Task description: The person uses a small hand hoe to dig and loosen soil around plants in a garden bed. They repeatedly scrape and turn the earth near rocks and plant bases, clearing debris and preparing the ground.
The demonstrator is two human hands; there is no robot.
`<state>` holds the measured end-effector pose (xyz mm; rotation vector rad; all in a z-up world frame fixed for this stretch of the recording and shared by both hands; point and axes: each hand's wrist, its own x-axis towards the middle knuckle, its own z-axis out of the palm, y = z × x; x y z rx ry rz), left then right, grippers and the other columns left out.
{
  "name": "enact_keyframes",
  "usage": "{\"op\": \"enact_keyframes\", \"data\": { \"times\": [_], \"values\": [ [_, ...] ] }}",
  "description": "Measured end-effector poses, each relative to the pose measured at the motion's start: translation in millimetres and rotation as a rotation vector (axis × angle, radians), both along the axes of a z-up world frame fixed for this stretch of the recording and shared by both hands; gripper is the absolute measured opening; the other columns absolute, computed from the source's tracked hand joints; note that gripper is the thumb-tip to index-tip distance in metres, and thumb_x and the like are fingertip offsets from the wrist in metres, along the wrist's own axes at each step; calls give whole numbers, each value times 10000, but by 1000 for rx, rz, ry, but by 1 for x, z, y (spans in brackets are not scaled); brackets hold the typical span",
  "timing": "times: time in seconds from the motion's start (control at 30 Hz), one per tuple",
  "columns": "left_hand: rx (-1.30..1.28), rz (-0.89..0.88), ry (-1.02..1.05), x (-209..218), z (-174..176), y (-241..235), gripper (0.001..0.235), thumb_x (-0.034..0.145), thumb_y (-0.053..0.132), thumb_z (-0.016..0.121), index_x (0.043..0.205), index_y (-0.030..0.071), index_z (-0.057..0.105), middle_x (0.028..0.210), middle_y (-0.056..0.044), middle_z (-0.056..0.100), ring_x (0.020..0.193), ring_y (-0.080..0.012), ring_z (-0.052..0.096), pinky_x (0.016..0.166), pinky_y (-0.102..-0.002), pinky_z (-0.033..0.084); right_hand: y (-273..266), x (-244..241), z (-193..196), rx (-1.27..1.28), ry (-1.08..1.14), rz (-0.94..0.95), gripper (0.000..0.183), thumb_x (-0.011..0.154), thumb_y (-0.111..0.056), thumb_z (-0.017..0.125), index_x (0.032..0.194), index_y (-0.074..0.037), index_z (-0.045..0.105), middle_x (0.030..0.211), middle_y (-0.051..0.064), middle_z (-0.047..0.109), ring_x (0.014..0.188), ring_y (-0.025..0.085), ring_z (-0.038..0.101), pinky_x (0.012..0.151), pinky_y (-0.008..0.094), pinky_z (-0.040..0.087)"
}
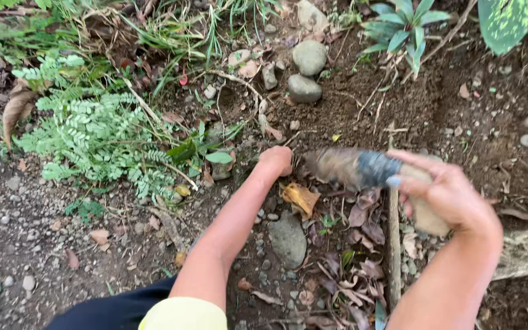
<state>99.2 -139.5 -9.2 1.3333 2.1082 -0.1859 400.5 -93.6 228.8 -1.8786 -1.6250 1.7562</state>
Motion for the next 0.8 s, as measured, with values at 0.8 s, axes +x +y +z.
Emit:
{"op": "enact_keyframes", "data": {
  "times": [0.8],
  "values": [
    [272, -88, 99, 12, -41, -70, 218, 838, 16, 653, 1020, 97, 742, 1080, -160, 706, 1054, -357, 693, 863, -458, 584, -13, -34, 9, -24, -138, 445, 561, 883, -35, 714, 1365, -318, 671, 774, 99, 702, 539, 179, 543, 515, 341, 499]
  ]
}}
